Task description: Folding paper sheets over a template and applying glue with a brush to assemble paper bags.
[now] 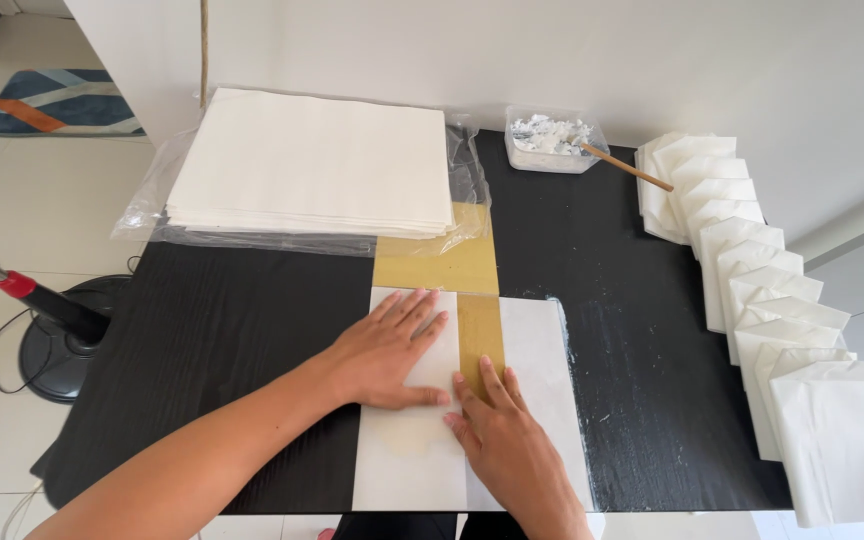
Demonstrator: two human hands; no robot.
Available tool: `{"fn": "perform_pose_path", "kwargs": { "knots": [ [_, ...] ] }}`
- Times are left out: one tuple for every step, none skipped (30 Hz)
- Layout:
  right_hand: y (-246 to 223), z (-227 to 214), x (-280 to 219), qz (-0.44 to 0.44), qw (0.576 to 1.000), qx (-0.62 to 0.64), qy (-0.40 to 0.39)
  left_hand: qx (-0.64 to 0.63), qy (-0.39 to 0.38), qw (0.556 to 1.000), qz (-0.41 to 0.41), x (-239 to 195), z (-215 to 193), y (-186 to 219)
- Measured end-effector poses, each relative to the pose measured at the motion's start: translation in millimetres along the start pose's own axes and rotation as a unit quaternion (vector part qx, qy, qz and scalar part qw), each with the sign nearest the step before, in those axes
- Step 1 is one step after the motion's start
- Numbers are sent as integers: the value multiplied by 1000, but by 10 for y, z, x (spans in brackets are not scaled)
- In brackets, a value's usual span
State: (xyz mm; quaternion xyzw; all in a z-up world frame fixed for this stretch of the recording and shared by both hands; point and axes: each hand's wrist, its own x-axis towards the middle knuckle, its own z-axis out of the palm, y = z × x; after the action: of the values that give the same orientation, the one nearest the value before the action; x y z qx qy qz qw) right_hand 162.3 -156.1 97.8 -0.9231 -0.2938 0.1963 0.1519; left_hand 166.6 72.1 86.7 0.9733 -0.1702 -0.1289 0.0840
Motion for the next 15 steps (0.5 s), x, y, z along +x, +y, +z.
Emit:
{"fn": "perform_pose_path", "kwargs": {
  "knots": [
    [-29,-41,-25,2,1000,-2,0,-2,1,1000,2,1,22,42],
    [-68,-68,-34,17,1000,2,-9,-13,17,1000,-3,-5,42,64],
    [-105,-96,-37,32,999,6,-18,-24,32,999,-9,-5,62,84],
    [23,-32,1,36,999,10,-15,-21,30,999,-4,-10,23,83],
    [150,38,40,-60,997,-49,24,-28,21,999,-9,-14,-12,80],
    [295,118,22,-149,981,-109,59,-38,11,999,-9,-14,-15,119],
    [235,-86,-5,-140,982,-109,59,-39,8,999,0,-18,39,108],
    [171,-314,7,-66,997,-31,13,-29,22,999,4,-8,57,72],
    [103,-542,12,7,998,50,-32,-18,36,999,9,-3,74,37],
    [199,-588,154,11,998,52,-30,-16,35,999,14,0,58,24],
    [295,-630,291,11,1000,2,14,-14,28,999,12,-1,47,12],
    [400,-670,410,11,997,-48,54,-16,21,1000,8,-12,52,22],
    [357,-733,454,15,997,-47,52,-18,18,1000,11,-20,36,39],
    [308,-811,528,53,997,-39,33,-21,5,1000,4,-25,9,40],
    [258,-891,599,90,995,-30,14,-25,-8,1000,-3,-31,-21,43]
  ]
}}
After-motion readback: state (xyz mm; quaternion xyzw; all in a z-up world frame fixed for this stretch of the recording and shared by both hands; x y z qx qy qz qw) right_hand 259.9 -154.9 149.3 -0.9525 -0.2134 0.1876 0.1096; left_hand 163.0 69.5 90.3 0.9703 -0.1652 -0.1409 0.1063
